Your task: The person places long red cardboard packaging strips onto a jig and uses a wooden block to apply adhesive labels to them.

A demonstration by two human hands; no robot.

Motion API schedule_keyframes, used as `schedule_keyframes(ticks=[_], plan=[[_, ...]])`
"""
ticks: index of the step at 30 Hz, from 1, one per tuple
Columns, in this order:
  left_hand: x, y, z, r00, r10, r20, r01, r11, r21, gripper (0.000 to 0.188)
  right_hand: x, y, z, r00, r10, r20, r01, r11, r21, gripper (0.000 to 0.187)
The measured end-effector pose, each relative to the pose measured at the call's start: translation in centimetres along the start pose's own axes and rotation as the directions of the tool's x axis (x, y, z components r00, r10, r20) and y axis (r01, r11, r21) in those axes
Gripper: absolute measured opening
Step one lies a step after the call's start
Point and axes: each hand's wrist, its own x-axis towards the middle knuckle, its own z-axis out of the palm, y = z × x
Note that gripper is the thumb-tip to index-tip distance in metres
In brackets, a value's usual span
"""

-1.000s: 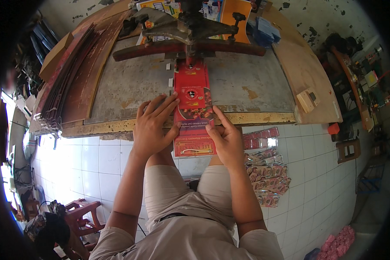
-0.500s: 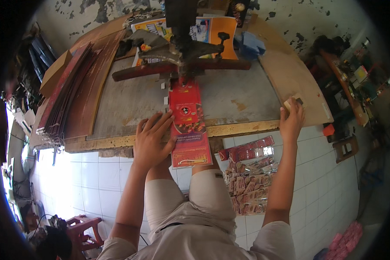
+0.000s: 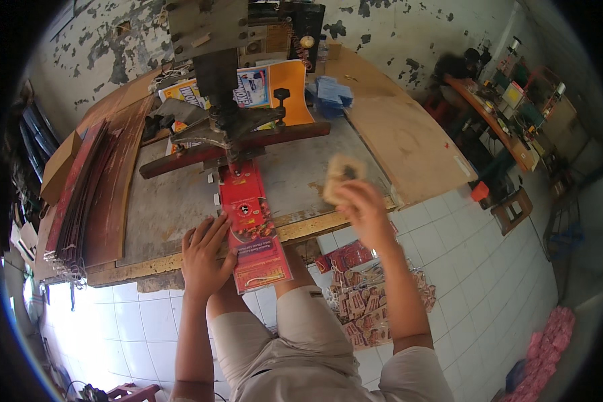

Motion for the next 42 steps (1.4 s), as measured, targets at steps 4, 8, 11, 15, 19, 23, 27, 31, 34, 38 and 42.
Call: schedule_keyframes(ticks=[4,8,11,15,19,23,27,31,34,38,42], plan=[[-0.2,-0.1,-0.5,1.000,-0.019,0.021,0.019,1.000,-0.021,0.060,0.5,-4.3,2.6,0.977,-0.121,0.174,0.114,0.992,0.052,0.037],[-0.2,-0.1,-0.8,1.000,-0.025,0.018,0.025,0.999,-0.023,0.060,2.4,0.8,1.3,0.994,-0.106,-0.008,0.106,0.994,0.015,0.040],[-0.1,0.0,-0.4,1.000,0.003,0.004,-0.003,1.000,-0.006,0.057,4.3,10.0,-1.2,0.969,0.133,-0.209,-0.182,0.955,-0.236,0.042],[0.1,0.3,0.0,1.000,0.018,-0.010,-0.018,1.000,-0.016,0.056,2.5,17.2,-4.6,0.932,0.347,-0.106,-0.363,0.881,-0.303,0.040],[-0.5,-0.1,-0.5,1.000,-0.015,-0.009,0.015,1.000,-0.002,0.058,2.8,13.2,-4.2,0.949,0.315,-0.005,-0.290,0.866,-0.407,0.031],[-0.3,0.0,-0.2,1.000,-0.009,-0.004,0.009,1.000,-0.024,0.060,2.6,12.3,-3.9,0.953,0.280,-0.116,-0.303,0.876,-0.376,0.026],[-0.5,0.0,-0.3,1.000,-0.011,-0.006,0.011,1.000,-0.017,0.061,3.9,10.2,-1.9,0.908,0.282,-0.312,-0.324,0.941,-0.095,0.025],[-0.4,0.0,-0.6,1.000,-0.021,0.003,0.021,0.999,-0.032,0.060,6.1,5.1,0.7,0.937,0.250,-0.244,-0.231,0.968,0.102,0.027],[-0.2,0.2,-0.5,1.000,-0.017,0.002,0.017,0.999,-0.030,0.059,6.8,1.6,2.2,0.956,0.279,-0.087,-0.265,0.953,0.149,0.027],[-0.2,0.1,-0.5,1.000,-0.011,0.003,0.011,0.999,-0.035,0.059,6.6,2.4,4.2,0.994,0.059,0.088,-0.047,0.990,-0.130,0.029],[-0.4,-0.2,-0.6,1.000,-0.016,0.004,0.016,1.000,-0.024,0.059,7.7,1.0,3.6,0.954,0.228,0.195,-0.255,0.958,0.128,0.031]])
